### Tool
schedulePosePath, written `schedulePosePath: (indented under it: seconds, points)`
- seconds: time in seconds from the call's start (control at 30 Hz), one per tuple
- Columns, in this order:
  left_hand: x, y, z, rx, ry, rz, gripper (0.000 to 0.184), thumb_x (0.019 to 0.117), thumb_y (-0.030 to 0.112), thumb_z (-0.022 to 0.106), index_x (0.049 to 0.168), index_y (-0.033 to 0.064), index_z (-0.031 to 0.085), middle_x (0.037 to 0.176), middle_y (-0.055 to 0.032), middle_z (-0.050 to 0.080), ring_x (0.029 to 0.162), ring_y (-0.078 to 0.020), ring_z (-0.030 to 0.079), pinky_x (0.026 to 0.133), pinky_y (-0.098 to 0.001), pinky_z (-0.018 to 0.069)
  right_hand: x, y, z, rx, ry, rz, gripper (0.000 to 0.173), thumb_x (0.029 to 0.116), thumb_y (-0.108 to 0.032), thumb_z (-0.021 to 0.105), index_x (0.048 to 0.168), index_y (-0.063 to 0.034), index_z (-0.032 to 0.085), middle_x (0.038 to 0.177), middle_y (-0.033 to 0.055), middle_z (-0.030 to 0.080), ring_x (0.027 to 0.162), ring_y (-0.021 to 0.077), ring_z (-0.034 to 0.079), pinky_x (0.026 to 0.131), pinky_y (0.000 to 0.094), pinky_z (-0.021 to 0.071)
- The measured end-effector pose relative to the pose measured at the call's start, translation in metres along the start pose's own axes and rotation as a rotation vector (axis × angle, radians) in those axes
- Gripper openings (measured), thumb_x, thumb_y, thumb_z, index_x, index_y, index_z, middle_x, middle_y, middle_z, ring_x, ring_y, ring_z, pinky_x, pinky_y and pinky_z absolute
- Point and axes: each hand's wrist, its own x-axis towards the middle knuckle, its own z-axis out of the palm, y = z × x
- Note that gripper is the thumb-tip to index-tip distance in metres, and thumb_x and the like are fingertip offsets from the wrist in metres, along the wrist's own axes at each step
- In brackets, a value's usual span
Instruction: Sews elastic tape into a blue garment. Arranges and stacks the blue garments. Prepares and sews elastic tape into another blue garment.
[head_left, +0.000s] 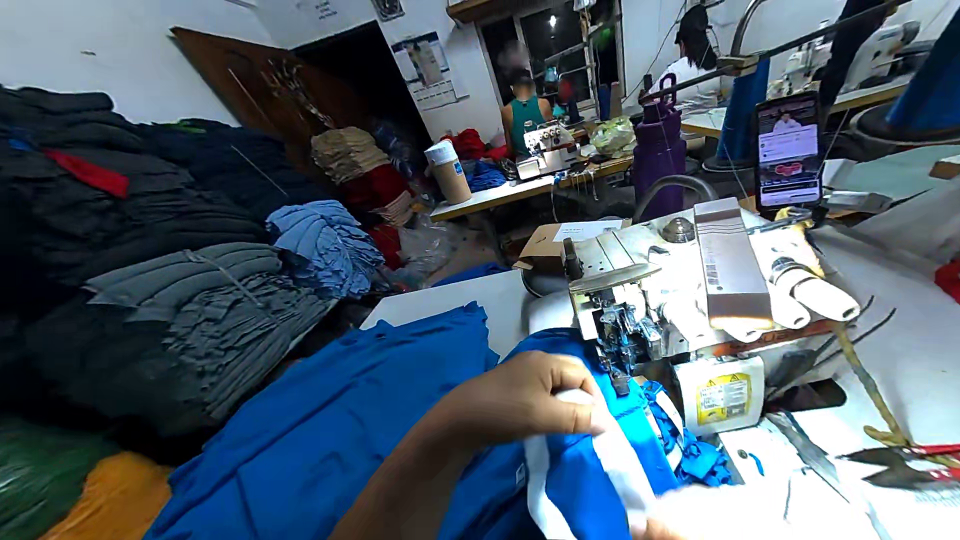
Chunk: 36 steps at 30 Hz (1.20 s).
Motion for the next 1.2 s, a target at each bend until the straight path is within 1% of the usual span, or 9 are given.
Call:
schedulePosePath:
  seconds: [0.07, 0.13, 0.2, 0.3, 0.5, 0.67, 0.73, 1.07, 1.2]
  points:
    - [0.018, -0.008, 0.004, -0.049, 0.082, -0.097, 0.017, 0.0937, 0.006, 0.06, 0.079, 0.0123, 0.065, 0.071, 0.0138, 0.061, 0.067, 0.0076, 0.056, 0.065, -0.0121, 0.0464, 0.006, 0.021, 0.008, -0.23, 0.113, -0.062, 0.016, 0.101, -0.009, 0.061, 0.1, -0.0054, 0.077, 0.094, 0.0121, 0.077, 0.092, 0.0214, 0.073, 0.092, 0.0339, 0.0529]
    - [0.032, -0.019, 0.01, -0.082, 0.135, -0.143, 0.02, 0.0971, 0.003, 0.059, 0.079, 0.0098, 0.064, 0.067, 0.0108, 0.061, 0.064, 0.005, 0.056, 0.063, -0.0129, 0.0463, 0.009, 0.04, 0.014, -0.406, 0.175, -0.1, 0.015, 0.1012, -0.014, 0.062, 0.097, -0.0112, 0.076, 0.096, 0.006, 0.079, 0.102, 0.0141, 0.072, 0.104, 0.0313, 0.047]
    - [0.037, -0.024, 0.01, -0.057, 0.121, -0.16, 0.018, 0.0977, 0.004, 0.058, 0.081, 0.0085, 0.064, 0.067, 0.0097, 0.06, 0.063, 0.0041, 0.056, 0.062, -0.0133, 0.046, 0.009, 0.048, 0.019, -0.464, 0.172, -0.121, 0.014, 0.1003, -0.012, 0.062, 0.095, -0.012, 0.075, 0.1, 0.0056, 0.078, 0.11, 0.015, 0.071, 0.107, 0.034, 0.0464]
    - [0.034, -0.023, 0.008, 0.071, 0.078, -0.197, 0.019, 0.097, 0.008, 0.06, 0.079, 0.0078, 0.065, 0.066, 0.01, 0.058, 0.062, 0.005, 0.053, 0.061, -0.0136, 0.0443, 0.007, 0.043, 0.023, -0.439, 0.136, -0.106, 0.014, 0.0997, -0.009, 0.061, 0.094, -0.0124, 0.073, 0.103, 0.0068, 0.077, 0.11, 0.0177, 0.07, 0.096, 0.0308, 0.0508]
    - [0.022, -0.021, 0.009, 0.189, 0.115, -0.266, 0.015, 0.0982, 0.011, 0.064, 0.086, 0.0047, 0.069, 0.069, 0.0066, 0.06, 0.063, 0.0038, 0.054, 0.062, -0.014, 0.0449, 0.001, 0.038, 0.027, -0.393, 0.132, -0.096, 0.014, 0.1003, -0.007, 0.059, 0.096, -0.01, 0.072, 0.105, 0.0094, 0.078, 0.114, 0.0195, 0.069, 0.091, 0.0306, 0.0511]
    - [0.026, -0.015, 0.016, 0.283, 0.16, -0.291, 0.018, 0.1003, 0.016, 0.063, 0.088, 0.0045, 0.067, 0.066, 0.004, 0.057, 0.059, 0.0013, 0.052, 0.059, -0.0156, 0.0436, 0.0, 0.044, 0.025, -0.187, 0.146, -0.093, 0.014, 0.0977, 0.0, 0.06, 0.095, -0.0004, 0.073, 0.104, 0.0194, 0.074, 0.116, 0.0224, 0.068, 0.106, 0.023, 0.0471]
    - [0.027, -0.014, 0.018, 0.319, 0.181, -0.281, 0.019, 0.1001, 0.017, 0.064, 0.087, 0.0048, 0.067, 0.066, 0.0038, 0.056, 0.058, 0.0016, 0.051, 0.058, -0.0154, 0.0428, -0.001, 0.045, 0.025, -0.11, 0.16, -0.079, 0.014, 0.099, -0.001, 0.06, 0.096, 0.0018, 0.073, 0.106, 0.0218, 0.072, 0.118, 0.0207, 0.066, 0.106, 0.0209, 0.0457]
    - [0.026, -0.015, 0.025, 0.489, 0.217, -0.264, 0.02, 0.1008, 0.023, 0.061, 0.091, 0.0067, 0.067, 0.073, -0.001, 0.058, 0.071, -0.01, 0.055, 0.068, -0.0309, 0.0443, 0.0, 0.044, 0.025, -0.136, 0.15, -0.051, 0.011, 0.0967, -0.001, 0.062, 0.094, -0.0023, 0.072, 0.109, 0.0202, 0.071, 0.114, 0.0171, 0.065, 0.102, 0.0171, 0.0458]
    - [0.026, -0.017, 0.028, 0.521, 0.224, -0.261, 0.022, 0.1016, 0.024, 0.059, 0.09, 0.0068, 0.067, 0.074, -0.0023, 0.059, 0.073, -0.0118, 0.057, 0.069, -0.0332, 0.0455, -0.001, 0.047, 0.026, -0.253, 0.135, -0.124, 0.015, 0.0987, -0.002, 0.058, 0.093, -0.0044, 0.072, 0.114, 0.0174, 0.074, 0.118, 0.0195, 0.067, 0.105, 0.0233, 0.0469]
